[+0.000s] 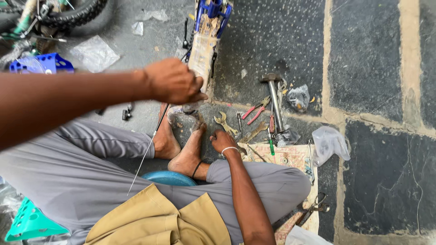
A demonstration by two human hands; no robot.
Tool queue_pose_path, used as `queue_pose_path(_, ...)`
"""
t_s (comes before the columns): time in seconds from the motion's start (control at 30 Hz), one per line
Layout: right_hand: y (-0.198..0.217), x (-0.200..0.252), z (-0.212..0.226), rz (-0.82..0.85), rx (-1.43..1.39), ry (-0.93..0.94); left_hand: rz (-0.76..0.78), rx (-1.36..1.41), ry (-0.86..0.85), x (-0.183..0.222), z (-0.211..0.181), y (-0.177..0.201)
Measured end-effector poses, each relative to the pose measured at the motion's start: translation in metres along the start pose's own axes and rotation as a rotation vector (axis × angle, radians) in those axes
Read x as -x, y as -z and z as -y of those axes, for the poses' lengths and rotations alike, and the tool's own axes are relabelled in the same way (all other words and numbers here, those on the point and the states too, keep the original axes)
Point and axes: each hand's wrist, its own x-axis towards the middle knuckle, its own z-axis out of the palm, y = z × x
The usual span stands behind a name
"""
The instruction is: The person assembles components onto a bicycle frame by hand and using various tools including a wrench and a hammer. They install a front brake assembly, attach a blue plastic basket, and tighten bolts on the frame.
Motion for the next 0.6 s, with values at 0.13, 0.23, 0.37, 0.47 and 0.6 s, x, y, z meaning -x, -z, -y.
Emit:
queue_pose_path(0.13, 0.002, 0.002, 0.001, -0.008, 0.005, 0.041, -0.050, 0.043, 0.231, 0.005, -0.016, 0.005)
queue_pose_path(0.23, 0.005, 0.005, 0.002, -0.025, 0.017, 0.052, 0.074, -0.112, -0.042, -0.003, 0.010, 0.005)
queue_pose_path(0.37, -0.002, 0.001, 0.002, -0.011, 0.031, 0.025, -0.611, -0.167, -0.587, -0.020, 0.040, -0.012)
queue_pose_path(0.47, -0.011, -0.006, -0.004, 0.008, 0.036, 0.034, -0.410, -0.114, -0.485, -0.018, 0.039, -0.011)
queue_pose_path(0.6, -0.002, -0.007, 0.004, -0.103, -0.020, 0.078, -0.081, 0.069, 0.022, 0.000, 0.002, -0.003)
